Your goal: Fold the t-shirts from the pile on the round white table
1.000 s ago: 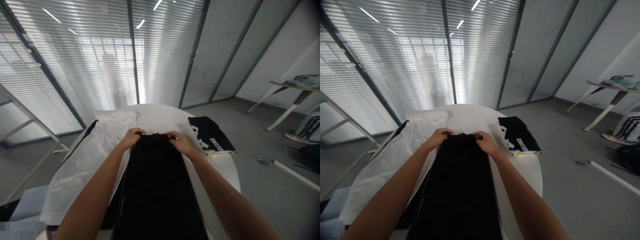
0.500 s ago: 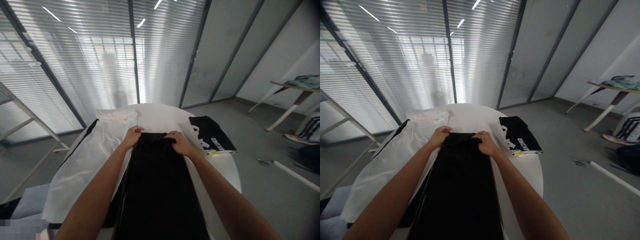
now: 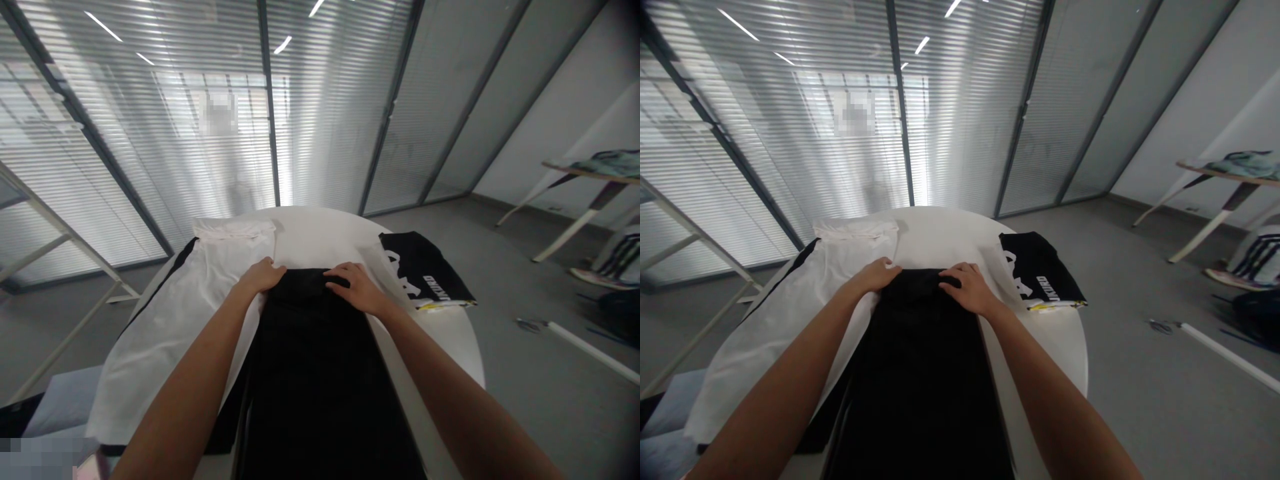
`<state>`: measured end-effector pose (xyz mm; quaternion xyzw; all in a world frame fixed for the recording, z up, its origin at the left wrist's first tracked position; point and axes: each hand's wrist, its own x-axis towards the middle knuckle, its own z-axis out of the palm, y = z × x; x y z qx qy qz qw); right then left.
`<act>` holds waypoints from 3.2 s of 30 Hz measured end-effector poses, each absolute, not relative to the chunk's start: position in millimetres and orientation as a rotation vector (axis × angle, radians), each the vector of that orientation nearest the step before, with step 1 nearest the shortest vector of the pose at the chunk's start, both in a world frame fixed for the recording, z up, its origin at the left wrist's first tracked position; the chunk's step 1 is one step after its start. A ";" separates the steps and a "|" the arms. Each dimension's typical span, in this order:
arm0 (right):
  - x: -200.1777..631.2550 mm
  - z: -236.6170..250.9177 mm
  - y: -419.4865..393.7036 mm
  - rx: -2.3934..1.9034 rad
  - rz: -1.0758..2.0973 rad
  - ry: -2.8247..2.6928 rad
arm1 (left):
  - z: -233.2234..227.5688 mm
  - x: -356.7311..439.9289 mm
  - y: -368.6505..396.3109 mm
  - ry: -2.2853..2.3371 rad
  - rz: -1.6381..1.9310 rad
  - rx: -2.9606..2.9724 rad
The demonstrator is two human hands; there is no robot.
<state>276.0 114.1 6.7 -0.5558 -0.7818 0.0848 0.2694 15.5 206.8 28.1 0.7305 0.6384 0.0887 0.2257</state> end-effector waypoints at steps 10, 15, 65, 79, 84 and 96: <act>277.9 18.6 100.7 -1.562 0.478 -2.294 | 41.4 1.1 199.2 1.423 0.308 1.804; 275.2 23.8 99.0 -1.476 0.494 -2.309 | 40.8 -2.2 200.8 1.385 0.230 1.777; 269.3 9.4 98.9 -1.594 0.486 -2.467 | -1.7 38.1 183.3 1.419 0.247 2.572; 261.5 19.7 106.4 -1.538 0.197 -2.188 | -1.0 37.7 191.0 1.458 0.573 2.416; 262.5 14.1 108.7 -1.548 0.178 -2.230 | -2.5 37.3 194.7 1.612 0.674 2.376; 266.2 18.0 111.7 -1.975 0.084 -1.928 | -2.7 37.2 200.3 1.565 0.695 2.264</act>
